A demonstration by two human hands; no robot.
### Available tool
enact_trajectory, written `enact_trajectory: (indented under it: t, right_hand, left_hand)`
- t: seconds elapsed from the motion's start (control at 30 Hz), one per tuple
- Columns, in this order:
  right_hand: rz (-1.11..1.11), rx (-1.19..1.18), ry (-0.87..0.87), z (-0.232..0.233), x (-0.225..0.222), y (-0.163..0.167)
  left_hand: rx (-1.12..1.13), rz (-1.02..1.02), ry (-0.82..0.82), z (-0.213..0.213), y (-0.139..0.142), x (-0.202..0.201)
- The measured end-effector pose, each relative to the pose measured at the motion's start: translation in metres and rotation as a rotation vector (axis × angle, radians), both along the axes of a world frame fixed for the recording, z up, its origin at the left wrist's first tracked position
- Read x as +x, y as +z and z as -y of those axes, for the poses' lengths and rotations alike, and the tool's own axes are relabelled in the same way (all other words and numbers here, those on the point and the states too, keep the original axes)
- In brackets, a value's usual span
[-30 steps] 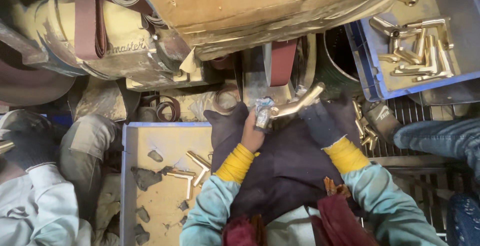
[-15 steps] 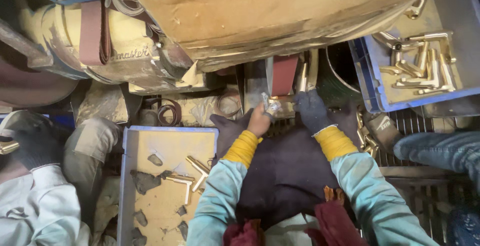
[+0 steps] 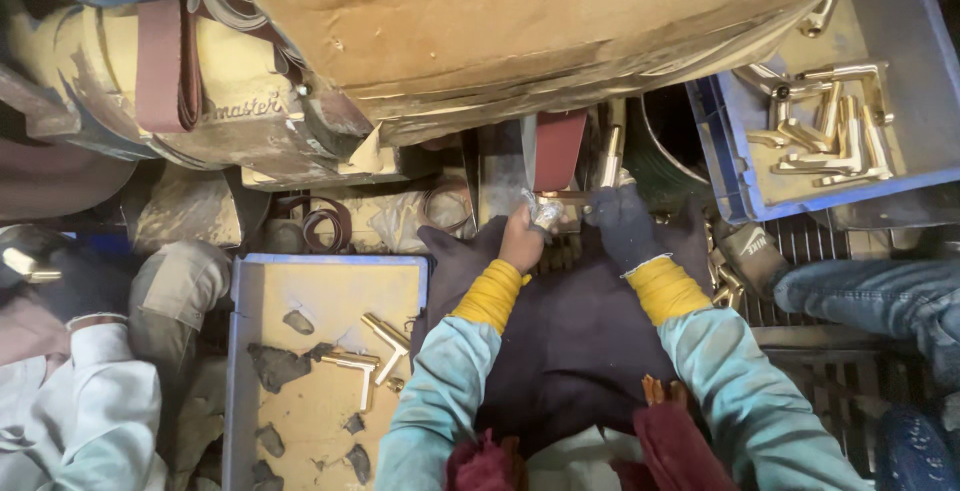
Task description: The person uses a belt sander to grind and polish small brass-colored metal parts. They pick up each part, press it against the moving belt, and then place the finished piece into a blue bin. The process is repeated for multiple parts.
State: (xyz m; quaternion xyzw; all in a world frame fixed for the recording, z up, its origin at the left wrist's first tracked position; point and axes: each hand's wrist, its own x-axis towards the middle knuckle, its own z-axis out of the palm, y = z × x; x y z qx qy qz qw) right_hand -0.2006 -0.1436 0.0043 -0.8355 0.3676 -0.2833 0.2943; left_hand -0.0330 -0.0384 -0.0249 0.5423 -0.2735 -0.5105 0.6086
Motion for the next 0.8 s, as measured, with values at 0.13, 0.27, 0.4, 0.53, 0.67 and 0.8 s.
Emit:
enact_trajectory:
  t: [0.13, 0.27, 0.4, 0.53, 0.67, 0.8]
  right_hand:
    - [-0.065, 0.176, -0.029, 0.003, 0.005, 0.002]
    - [-0.247, -0.021, -0.001, 0.007, 0.011, 0.012]
    - [-0.020, 0.330, -0.094, -0.003, 0.003, 0.025]
    - [-0.100, -0.052, 0.018, -0.031, -0.020, 0.041]
    - [0.087, -0.211, 0.217, -0.065, -0.047, 0.057]
    - [0.155, 0.114, 0.243, -0.087, -0.054, 0.073]
  left_hand:
    - [0.120, -0.006, -0.001, 0.009, 0.005, 0.003]
    - [0.208, -0.129, 0.020, 0.021, 0.006, 0.004]
    - [0.133, 0.021, -0.014, 0.012, 0.008, 0.002]
    - [-0.108, 0.312, -0.002, -0.021, 0.039, 0.004]
    - [-0.131, 0.482, -0.073, -0.077, 0.103, -0.003]
    - [-0.252, 0.616, -0.019, -0.111, 0.157, -0.015]
